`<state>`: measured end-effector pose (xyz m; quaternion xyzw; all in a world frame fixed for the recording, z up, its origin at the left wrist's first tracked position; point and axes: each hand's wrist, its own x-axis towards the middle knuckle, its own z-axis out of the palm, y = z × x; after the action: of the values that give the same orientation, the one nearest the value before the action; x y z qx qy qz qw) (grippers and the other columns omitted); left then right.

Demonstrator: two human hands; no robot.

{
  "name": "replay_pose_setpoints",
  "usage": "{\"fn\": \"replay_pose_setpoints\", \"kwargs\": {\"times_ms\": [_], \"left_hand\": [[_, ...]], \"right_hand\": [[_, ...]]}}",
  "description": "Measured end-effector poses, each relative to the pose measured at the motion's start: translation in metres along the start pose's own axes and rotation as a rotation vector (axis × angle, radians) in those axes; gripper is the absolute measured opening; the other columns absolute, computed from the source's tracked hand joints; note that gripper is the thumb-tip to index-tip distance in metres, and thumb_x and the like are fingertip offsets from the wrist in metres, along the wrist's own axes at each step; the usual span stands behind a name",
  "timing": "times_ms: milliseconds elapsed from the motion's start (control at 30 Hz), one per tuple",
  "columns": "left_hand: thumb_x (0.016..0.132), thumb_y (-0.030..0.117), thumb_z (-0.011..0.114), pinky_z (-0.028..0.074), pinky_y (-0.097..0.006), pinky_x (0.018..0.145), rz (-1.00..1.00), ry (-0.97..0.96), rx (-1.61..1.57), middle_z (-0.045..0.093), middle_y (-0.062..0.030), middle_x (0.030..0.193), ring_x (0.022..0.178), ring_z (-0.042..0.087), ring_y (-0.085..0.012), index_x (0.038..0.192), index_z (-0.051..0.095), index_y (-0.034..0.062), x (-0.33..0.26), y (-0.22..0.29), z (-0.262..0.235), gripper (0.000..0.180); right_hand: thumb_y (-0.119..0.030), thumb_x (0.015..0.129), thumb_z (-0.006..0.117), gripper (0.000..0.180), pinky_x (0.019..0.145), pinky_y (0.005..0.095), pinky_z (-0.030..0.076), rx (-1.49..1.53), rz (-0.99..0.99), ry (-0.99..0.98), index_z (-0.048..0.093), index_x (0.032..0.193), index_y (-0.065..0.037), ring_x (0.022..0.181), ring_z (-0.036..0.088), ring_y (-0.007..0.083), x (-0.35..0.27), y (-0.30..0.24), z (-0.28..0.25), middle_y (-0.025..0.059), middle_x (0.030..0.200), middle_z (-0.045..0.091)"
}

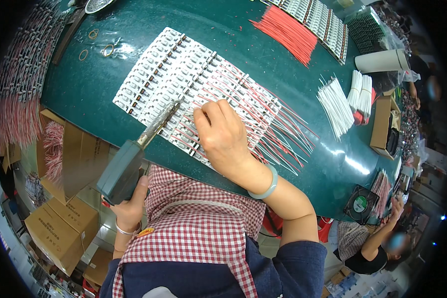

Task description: The person uses a soldering iron to attach red and white wires to a white plastic grid fixture. They repeatedly pick up individual wires, place them into slots on the grid, and apply heat with the soldering iron. The person works methodically across the fixture, handling the wires and tool with both hands.

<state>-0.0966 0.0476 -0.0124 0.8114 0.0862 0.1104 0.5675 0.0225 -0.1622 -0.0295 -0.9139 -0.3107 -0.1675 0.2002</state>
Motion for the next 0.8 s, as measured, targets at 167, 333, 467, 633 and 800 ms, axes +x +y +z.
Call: {"fn": "replay_pose_setpoints", "kwargs": {"times_ms": [167,333,467,633,800], "left_hand": [[0.073,-0.002,0.072,0.053,-0.028,0.065,0.005,-0.011,0.011,0.068,-0.0138,0.089,0.073,0.067,-0.0204,0.096,0.068,-0.0061,-0.0019,-0.0002,-0.0010,0.024],[0.072,-0.003,0.072,0.053,-0.028,0.065,-0.010,-0.034,0.037,0.068,-0.0146,0.088,0.073,0.067,-0.0214,0.094,0.068,-0.0070,-0.0009,0.0042,-0.0043,0.023],[0.071,-0.004,0.072,0.053,-0.029,0.065,0.057,-0.063,0.087,0.068,-0.0150,0.087,0.073,0.067,-0.0230,0.093,0.067,-0.0075,0.0007,0.0049,-0.0061,0.022],[0.071,-0.005,0.072,0.052,-0.030,0.065,0.051,-0.084,0.073,0.067,-0.0153,0.086,0.072,0.066,-0.0246,0.091,0.067,-0.0074,-0.0012,0.0025,-0.0063,0.021],[0.072,-0.005,0.071,0.052,-0.030,0.064,0.045,-0.103,0.072,0.066,-0.0153,0.088,0.072,0.066,-0.0240,0.090,0.066,-0.0068,0.0002,0.0040,-0.0061,0.019]], "right_hand": [[-0.001,0.068,0.062,0.029,0.063,0.0332,0.047,0.018,0.003,0.019,0.064,0.097,0.004,0.079,0.055,0.0234,-0.0014,-0.0020,-0.0004,0.0093,0.088,0.056],[-0.002,0.068,0.063,0.032,0.063,0.0332,0.048,0.050,-0.026,0.035,0.064,0.100,0.004,0.079,0.055,0.0236,-0.0052,-0.0052,0.0005,0.0094,0.090,0.058],[-0.002,0.069,0.064,0.031,0.064,0.0331,0.048,0.051,-0.030,0.028,0.064,0.100,0.004,0.078,0.055,0.0230,-0.0060,-0.0061,0.0022,0.0091,0.090,0.058],[-0.002,0.070,0.064,0.028,0.063,0.0329,0.048,0.023,-0.020,0.022,0.064,0.098,0.003,0.079,0.055,0.0227,-0.0073,-0.0089,0.0017,0.0085,0.089,0.058],[-0.003,0.070,0.063,0.026,0.063,0.0324,0.048,0.011,-0.014,0.018,0.064,0.096,0.003,0.079,0.055,0.0228,-0.0081,-0.0091,0.0016,0.0087,0.089,0.057]]}}
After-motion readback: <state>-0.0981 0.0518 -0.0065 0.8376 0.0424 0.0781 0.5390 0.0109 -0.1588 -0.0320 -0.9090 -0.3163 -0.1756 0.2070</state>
